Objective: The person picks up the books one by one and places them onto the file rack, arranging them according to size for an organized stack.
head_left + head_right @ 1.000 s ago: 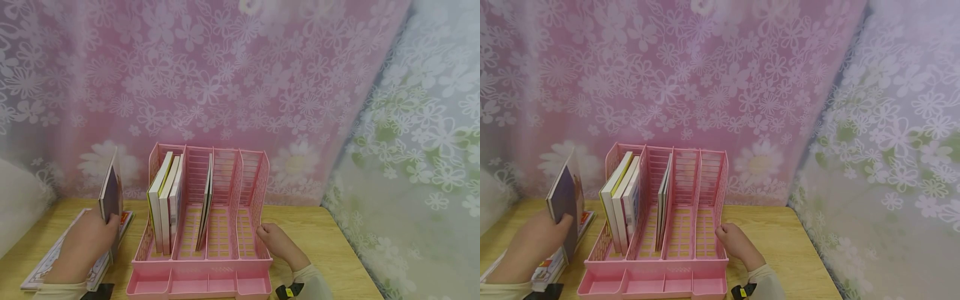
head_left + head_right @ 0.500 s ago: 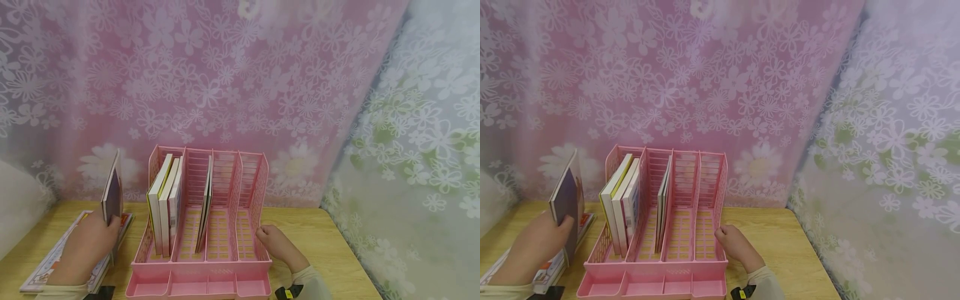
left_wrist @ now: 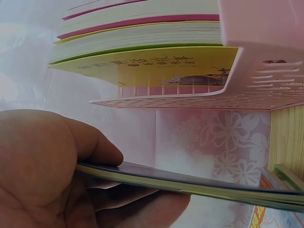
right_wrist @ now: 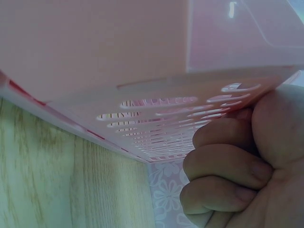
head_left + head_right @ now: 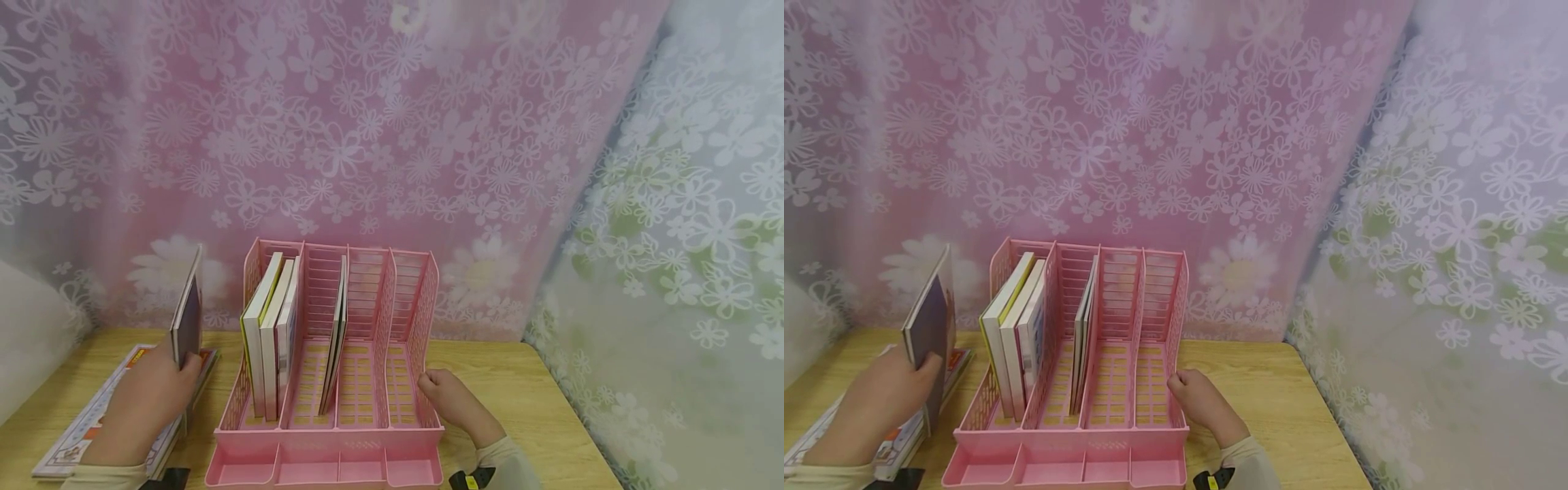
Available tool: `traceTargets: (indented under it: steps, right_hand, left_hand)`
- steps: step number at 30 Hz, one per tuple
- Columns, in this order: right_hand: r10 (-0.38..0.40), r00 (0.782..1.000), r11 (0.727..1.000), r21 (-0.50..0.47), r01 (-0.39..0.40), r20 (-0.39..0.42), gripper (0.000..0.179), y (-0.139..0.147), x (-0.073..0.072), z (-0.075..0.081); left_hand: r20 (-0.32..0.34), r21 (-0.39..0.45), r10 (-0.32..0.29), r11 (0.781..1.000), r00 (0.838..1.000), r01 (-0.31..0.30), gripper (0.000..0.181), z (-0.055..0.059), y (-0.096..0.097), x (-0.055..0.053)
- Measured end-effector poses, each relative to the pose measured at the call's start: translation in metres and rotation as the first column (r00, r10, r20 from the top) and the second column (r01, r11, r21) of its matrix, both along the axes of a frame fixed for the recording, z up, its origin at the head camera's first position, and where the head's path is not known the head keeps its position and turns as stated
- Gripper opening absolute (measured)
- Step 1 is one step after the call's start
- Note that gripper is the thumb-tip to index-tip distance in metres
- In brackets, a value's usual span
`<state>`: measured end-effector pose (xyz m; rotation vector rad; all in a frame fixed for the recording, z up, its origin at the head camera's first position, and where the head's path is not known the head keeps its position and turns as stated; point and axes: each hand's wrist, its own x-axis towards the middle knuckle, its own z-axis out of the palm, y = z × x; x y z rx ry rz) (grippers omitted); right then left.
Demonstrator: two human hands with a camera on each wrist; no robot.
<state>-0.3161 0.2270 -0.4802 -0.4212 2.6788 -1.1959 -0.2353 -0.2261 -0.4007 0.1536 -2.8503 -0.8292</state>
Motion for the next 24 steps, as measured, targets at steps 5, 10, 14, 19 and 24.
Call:
traceTargets:
  steps: [5, 10, 14, 19, 24]
  right_hand:
    - [0.003, 1.000, 1.000, -0.002, -0.003, 0.007, 0.043, 0.0007, 0.0006, -0.0006]
    - [0.005, 1.000, 1.000, -0.010, -0.005, 0.012, 0.043, 0.0008, 0.0008, -0.0008]
    - [0.003, 1.000, 1.000, -0.020, -0.003, 0.009, 0.043, -0.0002, 0.0009, -0.0004]
    - [0.000, 1.000, 1.000, -0.023, 0.000, -0.002, 0.042, -0.0010, 0.0021, 0.0008]
    - [0.006, 1.000, 1.000, -0.023, -0.006, -0.005, 0.043, -0.0006, 0.0022, 0.0007]
  left_hand:
    - [-0.006, -0.007, -0.001, 1.000, 1.000, 0.001, 0.036, -0.0006, 0.0011, -0.0008]
    - [-0.026, -0.016, 0.000, 1.000, 1.000, -0.001, 0.034, 0.0005, 0.0035, 0.0002]
    - [-0.030, -0.019, -0.003, 1.000, 1.000, 0.002, 0.034, 0.0006, 0.0053, 0.0016]
    - [-0.033, -0.029, -0.006, 1.000, 0.999, 0.005, 0.032, 0.0019, 0.0059, 0.0005]
    - [-0.040, -0.028, -0.012, 1.000, 0.999, 0.011, 0.031, -0.0014, 0.0055, 0.0006]
